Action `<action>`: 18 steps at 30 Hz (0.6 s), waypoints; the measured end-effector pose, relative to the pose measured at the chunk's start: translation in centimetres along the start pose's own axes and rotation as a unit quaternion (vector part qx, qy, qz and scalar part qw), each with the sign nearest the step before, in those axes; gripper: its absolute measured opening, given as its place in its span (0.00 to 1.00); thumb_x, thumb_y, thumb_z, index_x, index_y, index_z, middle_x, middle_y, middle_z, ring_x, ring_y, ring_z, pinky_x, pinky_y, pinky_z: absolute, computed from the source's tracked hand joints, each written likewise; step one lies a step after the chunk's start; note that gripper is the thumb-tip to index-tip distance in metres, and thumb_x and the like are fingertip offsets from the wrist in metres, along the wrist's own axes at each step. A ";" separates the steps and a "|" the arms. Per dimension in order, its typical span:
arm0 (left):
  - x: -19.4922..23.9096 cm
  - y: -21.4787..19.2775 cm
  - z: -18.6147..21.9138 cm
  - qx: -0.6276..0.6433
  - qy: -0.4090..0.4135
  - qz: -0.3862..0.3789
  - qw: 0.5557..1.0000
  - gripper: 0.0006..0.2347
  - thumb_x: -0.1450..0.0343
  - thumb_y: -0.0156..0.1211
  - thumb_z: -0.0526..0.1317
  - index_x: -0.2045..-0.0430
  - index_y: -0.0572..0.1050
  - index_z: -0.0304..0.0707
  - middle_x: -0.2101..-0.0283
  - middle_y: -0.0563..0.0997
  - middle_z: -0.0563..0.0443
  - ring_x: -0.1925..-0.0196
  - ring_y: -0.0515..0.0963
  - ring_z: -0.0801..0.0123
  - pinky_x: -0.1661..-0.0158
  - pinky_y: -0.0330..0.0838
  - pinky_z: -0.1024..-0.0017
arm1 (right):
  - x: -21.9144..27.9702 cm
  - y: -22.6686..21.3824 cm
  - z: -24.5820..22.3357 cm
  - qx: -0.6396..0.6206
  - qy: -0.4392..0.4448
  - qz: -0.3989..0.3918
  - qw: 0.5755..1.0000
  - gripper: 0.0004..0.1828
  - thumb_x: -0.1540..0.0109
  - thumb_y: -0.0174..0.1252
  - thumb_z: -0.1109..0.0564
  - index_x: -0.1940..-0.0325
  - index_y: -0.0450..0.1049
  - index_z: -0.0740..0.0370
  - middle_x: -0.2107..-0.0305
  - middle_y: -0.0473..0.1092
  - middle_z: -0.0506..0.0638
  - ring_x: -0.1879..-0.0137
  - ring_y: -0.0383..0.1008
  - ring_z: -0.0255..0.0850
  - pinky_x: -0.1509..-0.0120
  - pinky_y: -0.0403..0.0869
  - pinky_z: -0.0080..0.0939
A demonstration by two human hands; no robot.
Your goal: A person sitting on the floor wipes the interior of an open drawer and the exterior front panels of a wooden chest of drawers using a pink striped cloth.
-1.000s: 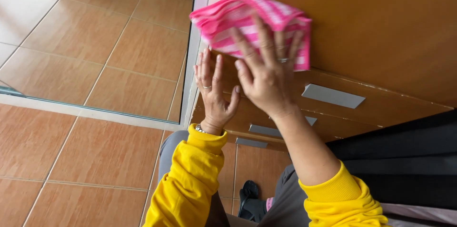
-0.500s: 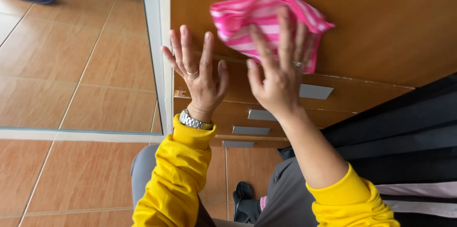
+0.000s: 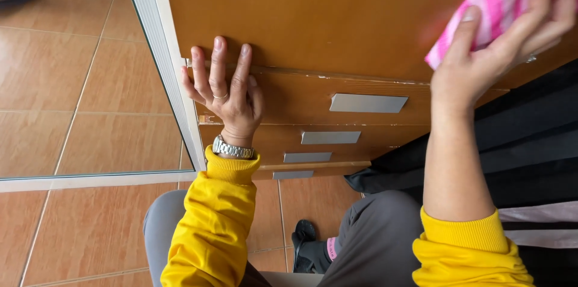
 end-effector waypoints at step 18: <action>0.3 0.0 0.8 0.010 0.025 0.056 0.998 0.23 0.34 0.51 0.24 0.48 0.82 0.44 0.31 0.65 0.52 0.24 0.55 0.55 0.24 0.46 0.44 | 1.4 1.3 16.0 -0.043 0.037 0.018 0.998 0.30 0.20 0.58 0.58 0.17 0.55 0.47 0.20 0.39 0.37 0.08 0.45 0.46 -0.01 0.56 0.52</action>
Point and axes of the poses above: each hand's wrist, its own x-axis away from the middle knuckle, its own y-axis out of the palm, z = x × y, the point moved 6 cm from there along -x, towards the middle knuckle
